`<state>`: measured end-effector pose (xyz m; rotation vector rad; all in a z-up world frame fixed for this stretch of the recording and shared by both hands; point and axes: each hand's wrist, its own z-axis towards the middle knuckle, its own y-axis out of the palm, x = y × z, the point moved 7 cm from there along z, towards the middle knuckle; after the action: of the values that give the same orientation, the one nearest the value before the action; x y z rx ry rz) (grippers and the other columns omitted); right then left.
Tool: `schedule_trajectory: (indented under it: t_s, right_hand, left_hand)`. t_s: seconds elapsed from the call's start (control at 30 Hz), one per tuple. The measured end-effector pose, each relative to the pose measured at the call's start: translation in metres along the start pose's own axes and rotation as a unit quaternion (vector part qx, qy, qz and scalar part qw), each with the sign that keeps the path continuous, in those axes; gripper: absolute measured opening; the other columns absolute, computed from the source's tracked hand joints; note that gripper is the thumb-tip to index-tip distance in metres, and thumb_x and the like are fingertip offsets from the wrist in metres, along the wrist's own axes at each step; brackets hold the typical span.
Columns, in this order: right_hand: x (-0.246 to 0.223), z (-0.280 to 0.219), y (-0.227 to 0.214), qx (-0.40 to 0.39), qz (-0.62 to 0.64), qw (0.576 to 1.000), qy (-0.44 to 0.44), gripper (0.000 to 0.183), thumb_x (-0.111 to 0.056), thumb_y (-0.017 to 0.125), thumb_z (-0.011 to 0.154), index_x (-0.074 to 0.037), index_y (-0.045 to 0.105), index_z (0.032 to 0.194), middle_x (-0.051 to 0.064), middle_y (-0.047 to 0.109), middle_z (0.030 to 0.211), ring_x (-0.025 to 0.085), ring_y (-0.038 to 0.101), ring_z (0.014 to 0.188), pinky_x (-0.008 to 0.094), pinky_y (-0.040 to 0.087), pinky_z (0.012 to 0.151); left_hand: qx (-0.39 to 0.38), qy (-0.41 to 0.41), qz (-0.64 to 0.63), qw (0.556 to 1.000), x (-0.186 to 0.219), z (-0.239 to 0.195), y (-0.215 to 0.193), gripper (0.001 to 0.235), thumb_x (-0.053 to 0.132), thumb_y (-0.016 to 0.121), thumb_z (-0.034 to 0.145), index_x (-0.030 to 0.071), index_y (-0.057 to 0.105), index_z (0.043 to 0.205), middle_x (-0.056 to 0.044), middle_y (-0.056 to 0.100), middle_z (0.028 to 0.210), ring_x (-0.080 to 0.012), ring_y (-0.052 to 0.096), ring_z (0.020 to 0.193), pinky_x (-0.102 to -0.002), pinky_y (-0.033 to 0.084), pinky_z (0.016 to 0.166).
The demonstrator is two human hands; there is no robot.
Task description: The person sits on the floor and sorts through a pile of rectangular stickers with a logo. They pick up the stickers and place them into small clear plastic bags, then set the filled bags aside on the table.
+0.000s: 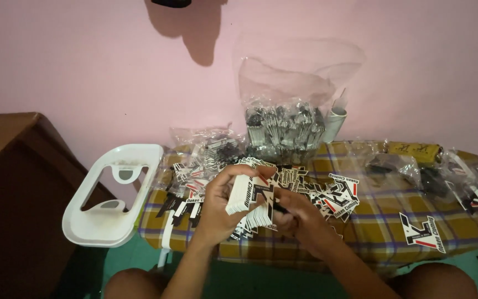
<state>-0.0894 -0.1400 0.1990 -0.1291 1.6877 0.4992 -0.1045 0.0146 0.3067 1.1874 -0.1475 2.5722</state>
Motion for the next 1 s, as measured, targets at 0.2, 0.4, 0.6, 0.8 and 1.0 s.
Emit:
schedule_trajectory:
  t_s: [0.2, 0.4, 0.6, 0.8, 1.0]
  right_hand:
    - [0.014, 0.000, -0.019, 0.001, 0.068, 0.998, 0.012, 0.039, -0.044, 0.058, 0.099, -0.007, 0.064, 0.090, 0.001, 0.052, 0.066, 0.013, 0.038, 0.050, 0.028, 0.032, 0.044]
    - [0.058, 0.008, -0.066, 0.049, 0.092, 0.992, 0.073, 0.041, -0.028, 0.063, 0.092, -0.007, 0.057, 0.126, 0.011, 0.052, 0.081, 0.026, 0.045, 0.066, 0.040, 0.039, 0.055]
    - [0.063, 0.014, -0.067, 0.030, 0.185, 0.982, 0.004, 0.060, -0.029, 0.082, 0.068, -0.001, 0.057, 0.114, 0.022, 0.070, 0.111, 0.041, 0.069, 0.098, 0.053, 0.056, 0.083]
    - [0.025, 0.003, -0.055, 0.134, 0.165, 0.977, 0.037, 0.052, -0.023, 0.073, 0.080, 0.001, 0.055, 0.122, 0.023, 0.068, 0.110, 0.037, 0.065, 0.090, 0.047, 0.052, 0.074]
    - [-0.002, -0.014, -0.062, 0.200, 0.086, 0.972, 0.083, 0.033, -0.022, 0.059, 0.092, 0.001, 0.054, 0.114, 0.028, 0.065, 0.111, 0.042, 0.062, 0.095, 0.050, 0.049, 0.074]
  left_hand:
    - [-0.040, 0.036, -0.092, 0.994, -0.017, -0.001, 0.019, 0.041, -0.003, 0.075, 0.089, 0.014, 0.060, 0.123, -0.016, 0.069, 0.126, -0.0345, 0.068, 0.123, -0.045, 0.064, 0.096]
    - [-0.078, 0.042, -0.049, 0.995, -0.014, -0.006, 0.039, 0.034, 0.008, 0.074, 0.092, 0.016, 0.058, 0.121, -0.019, 0.065, 0.136, -0.0354, 0.063, 0.132, -0.055, 0.038, 0.124]
    - [-0.078, -0.015, -0.056, 0.995, -0.010, -0.010, 0.047, 0.043, 0.002, 0.073, 0.087, 0.018, 0.057, 0.124, -0.017, 0.065, 0.137, -0.0342, 0.062, 0.135, -0.053, 0.036, 0.126]
    - [-0.066, -0.144, 0.084, 0.984, -0.005, -0.001, 0.047, 0.049, 0.007, 0.074, 0.082, 0.019, 0.059, 0.128, -0.005, 0.067, 0.134, -0.0269, 0.062, 0.133, -0.050, 0.043, 0.119]
    - [-0.099, -0.265, 0.111, 0.953, -0.004, -0.004, 0.043, 0.091, 0.046, 0.073, 0.069, 0.038, 0.034, 0.151, -0.006, 0.046, 0.162, -0.0333, 0.052, 0.140, -0.054, 0.049, 0.109]
